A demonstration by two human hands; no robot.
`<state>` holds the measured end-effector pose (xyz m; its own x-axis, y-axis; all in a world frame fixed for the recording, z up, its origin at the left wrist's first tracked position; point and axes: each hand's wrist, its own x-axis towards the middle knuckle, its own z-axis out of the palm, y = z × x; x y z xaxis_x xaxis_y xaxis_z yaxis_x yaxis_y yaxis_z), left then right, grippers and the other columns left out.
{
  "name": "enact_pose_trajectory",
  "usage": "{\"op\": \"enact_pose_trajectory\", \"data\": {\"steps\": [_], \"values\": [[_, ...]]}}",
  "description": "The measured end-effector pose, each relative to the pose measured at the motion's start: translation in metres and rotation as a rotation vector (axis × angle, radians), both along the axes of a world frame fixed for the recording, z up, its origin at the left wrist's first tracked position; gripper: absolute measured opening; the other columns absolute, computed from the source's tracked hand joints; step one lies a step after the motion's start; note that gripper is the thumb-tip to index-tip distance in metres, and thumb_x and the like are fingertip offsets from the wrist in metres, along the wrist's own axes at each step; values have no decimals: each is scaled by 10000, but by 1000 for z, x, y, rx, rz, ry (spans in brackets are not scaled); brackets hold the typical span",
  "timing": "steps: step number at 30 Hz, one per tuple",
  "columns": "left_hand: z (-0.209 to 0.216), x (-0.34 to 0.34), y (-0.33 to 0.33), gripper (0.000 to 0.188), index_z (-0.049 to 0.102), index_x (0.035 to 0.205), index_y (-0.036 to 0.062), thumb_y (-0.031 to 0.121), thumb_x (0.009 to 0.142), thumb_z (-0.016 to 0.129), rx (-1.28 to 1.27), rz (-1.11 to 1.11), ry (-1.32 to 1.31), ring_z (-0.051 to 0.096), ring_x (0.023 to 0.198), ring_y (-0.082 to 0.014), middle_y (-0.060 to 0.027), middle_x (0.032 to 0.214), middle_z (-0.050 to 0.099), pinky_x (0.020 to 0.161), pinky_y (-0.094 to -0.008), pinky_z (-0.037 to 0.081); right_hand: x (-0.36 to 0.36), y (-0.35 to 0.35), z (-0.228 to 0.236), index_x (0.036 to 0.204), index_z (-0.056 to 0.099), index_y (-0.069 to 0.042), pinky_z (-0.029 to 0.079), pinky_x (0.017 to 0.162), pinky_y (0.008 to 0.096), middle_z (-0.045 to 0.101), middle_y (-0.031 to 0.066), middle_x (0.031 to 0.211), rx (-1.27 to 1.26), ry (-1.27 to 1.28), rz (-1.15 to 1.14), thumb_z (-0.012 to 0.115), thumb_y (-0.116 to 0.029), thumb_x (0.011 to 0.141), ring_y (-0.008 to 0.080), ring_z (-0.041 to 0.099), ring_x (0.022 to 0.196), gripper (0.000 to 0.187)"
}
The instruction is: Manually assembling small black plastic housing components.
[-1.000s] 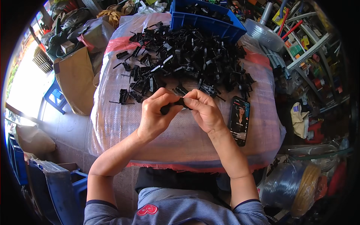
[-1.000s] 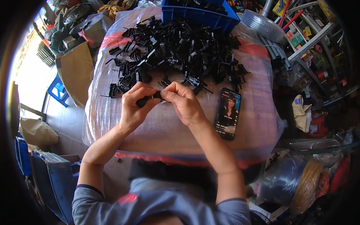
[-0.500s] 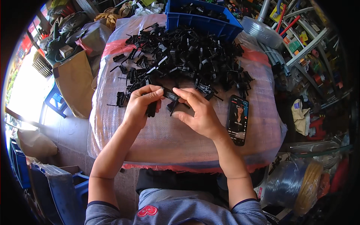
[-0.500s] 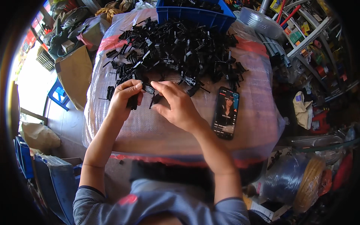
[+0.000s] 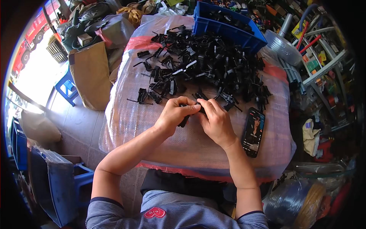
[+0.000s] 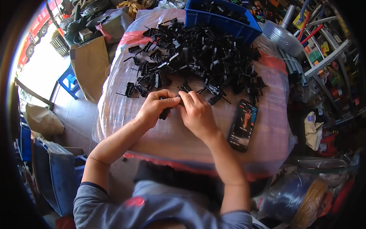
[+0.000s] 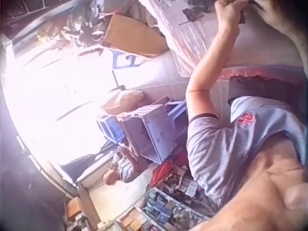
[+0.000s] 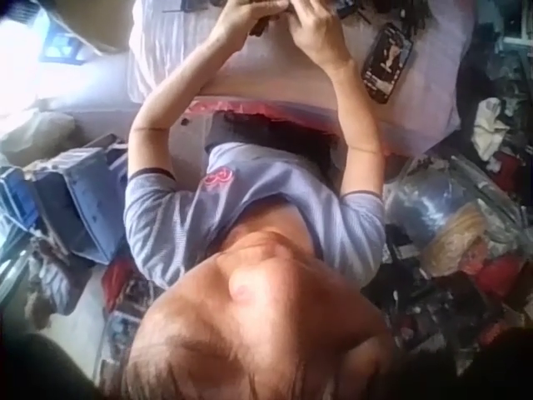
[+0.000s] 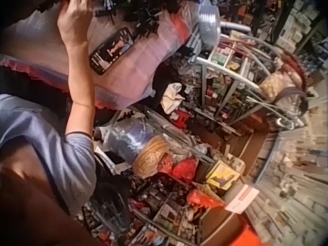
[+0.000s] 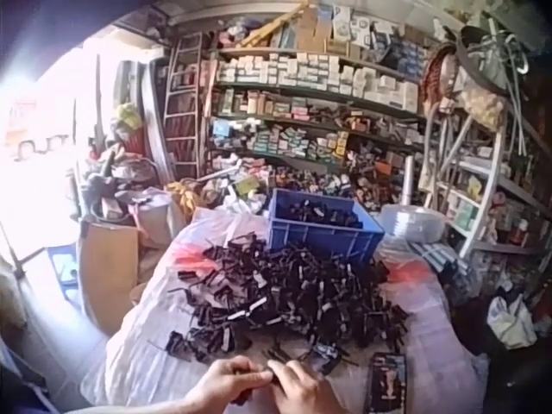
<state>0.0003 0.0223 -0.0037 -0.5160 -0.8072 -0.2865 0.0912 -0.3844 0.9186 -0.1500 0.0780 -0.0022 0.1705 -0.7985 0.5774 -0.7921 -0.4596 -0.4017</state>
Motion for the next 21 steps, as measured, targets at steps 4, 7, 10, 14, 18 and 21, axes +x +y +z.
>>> {"op": "enact_pose_trajectory", "data": {"steps": [4, 7, 10, 14, 18, 21], "values": [[5, -4, 7, 229, 601, 893, -1, 173, 772, 686, -152, 19, -29, 471, 522, -60, -24, 672, 576, 441, -206, 349, 2, 0, 1, 1007, 537, 18, 481, 585, 374, 564, 152, 829, -16, -26, -47, 612, 23, 728, 324, 591, 690, 290], [5, -4, 8, 204, 596, 854, 5, 171, 773, 683, -160, 23, -35, 469, 523, -59, -22, 663, 572, 440, -206, 350, 5, 2, 0, 997, 537, 22, 482, 579, 378, 571, 152, 829, -25, -8, -62, 613, 22, 726, 330, 593, 685, 281], [8, 4, 2, 177, 575, 822, 36, 178, 781, 673, -151, -19, 33, 479, 538, -59, -26, 736, 576, 440, -199, 341, 6, 0, 9, 1059, 534, 4, 484, 609, 357, 569, 146, 907, -23, 9, -62, 629, 1, 729, 298, 592, 728, 343], [36, 50, -28, 160, 568, 773, 27, 114, 713, 688, -493, 351, -29, 491, 522, -72, -121, 1092, 558, 432, -205, 358, -26, -1, 15, 1161, 520, -56, 458, 756, 320, 539, 111, 1069, 104, -90, -37, 626, -13, 736, 239, 535, 865, 440], [23, 132, -55, 160, 583, 777, 4, 116, 699, 666, -499, 542, -406, 492, 526, -81, -85, 831, 630, 440, -212, 371, -28, -3, 12, 1042, 602, -42, 429, 834, 342, 578, 87, 1061, 88, 107, 39, 579, 53, 695, 265, 513, 917, 360], [-8, 130, -48, 148, 587, 741, 12, 135, 700, 657, -428, 410, -368, 496, 570, -87, -75, 776, 629, 516, -225, 384, -8, -7, 0, 1032, 614, -49, 414, 812, 331, 582, 79, 1084, 68, 241, 119, 598, 26, 694, 246, 507, 919, 347]]}}
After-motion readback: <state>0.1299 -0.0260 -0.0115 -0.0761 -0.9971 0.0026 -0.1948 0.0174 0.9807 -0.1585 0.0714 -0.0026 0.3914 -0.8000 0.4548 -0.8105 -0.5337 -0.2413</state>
